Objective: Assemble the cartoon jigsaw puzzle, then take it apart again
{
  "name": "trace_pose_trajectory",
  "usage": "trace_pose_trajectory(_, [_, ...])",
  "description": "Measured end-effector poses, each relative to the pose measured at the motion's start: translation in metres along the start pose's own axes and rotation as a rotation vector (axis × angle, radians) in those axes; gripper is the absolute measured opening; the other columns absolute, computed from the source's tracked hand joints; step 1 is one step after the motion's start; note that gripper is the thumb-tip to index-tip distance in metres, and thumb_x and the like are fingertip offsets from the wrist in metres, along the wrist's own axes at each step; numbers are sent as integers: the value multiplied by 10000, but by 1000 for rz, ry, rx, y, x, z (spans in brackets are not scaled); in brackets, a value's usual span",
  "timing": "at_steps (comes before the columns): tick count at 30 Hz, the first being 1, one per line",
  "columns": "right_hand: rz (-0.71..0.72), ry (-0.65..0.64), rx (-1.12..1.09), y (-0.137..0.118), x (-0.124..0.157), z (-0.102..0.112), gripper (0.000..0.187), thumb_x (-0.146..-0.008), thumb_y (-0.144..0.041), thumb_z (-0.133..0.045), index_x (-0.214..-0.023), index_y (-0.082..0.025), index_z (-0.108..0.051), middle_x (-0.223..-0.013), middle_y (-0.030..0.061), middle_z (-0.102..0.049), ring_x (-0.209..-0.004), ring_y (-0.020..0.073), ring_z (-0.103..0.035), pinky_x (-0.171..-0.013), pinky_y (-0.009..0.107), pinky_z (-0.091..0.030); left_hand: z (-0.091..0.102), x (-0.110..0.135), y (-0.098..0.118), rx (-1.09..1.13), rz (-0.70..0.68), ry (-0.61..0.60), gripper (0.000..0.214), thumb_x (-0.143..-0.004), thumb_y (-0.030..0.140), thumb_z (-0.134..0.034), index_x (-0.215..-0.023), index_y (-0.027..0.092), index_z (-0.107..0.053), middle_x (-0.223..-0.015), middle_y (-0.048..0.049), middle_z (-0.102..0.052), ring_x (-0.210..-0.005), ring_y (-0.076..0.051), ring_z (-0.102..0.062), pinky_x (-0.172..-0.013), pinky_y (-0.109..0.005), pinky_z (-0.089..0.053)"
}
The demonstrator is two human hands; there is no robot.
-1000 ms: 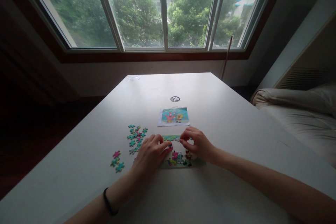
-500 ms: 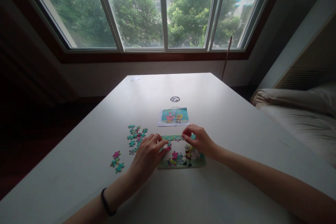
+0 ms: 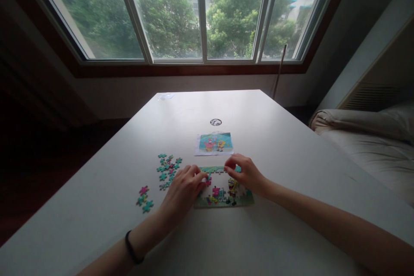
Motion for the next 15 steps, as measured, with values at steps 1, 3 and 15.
trace_pose_trajectory(1, [2,0,0,0,0,0,87,-773,-169,-551,-693,-156,-584,-683,9,-568,-661,124,-511,-620,237,-388,0,0,0,2,1,-4,115,-838,171,-541,-919,208,-613,-848,-31,-551,-812,-190,-501,-748,-320,-404])
trace_pose_trajectory(3, [2,-4,-1,0,0,-1,86,-774,-171,-551,-698,-156,-585,-688,9,-571,-664,124,-513,-621,237,-388,0,-1,0,9,-1,-8,110,-837,164,-539,-910,205,-611,-848,-31,-554,-817,-191,-501,-750,-319,-403])
trace_pose_trajectory(15, [-43,5,-30,1,0,1,87,-766,-184,-559,-691,-154,-590,-662,1,-571,-632,115,-512,-601,228,-394,-2,-2,-2,43,0,-34,84,-821,159,-559,-890,192,-594,-851,-29,-563,-832,-196,-510,-758,-316,-399])
Point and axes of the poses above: each hand's wrist, its own x-axis away from the middle knuckle, its own z-axis out of the back of the hand, y = z × x, the point moved 5 cm from there along -x, towards the middle knuckle
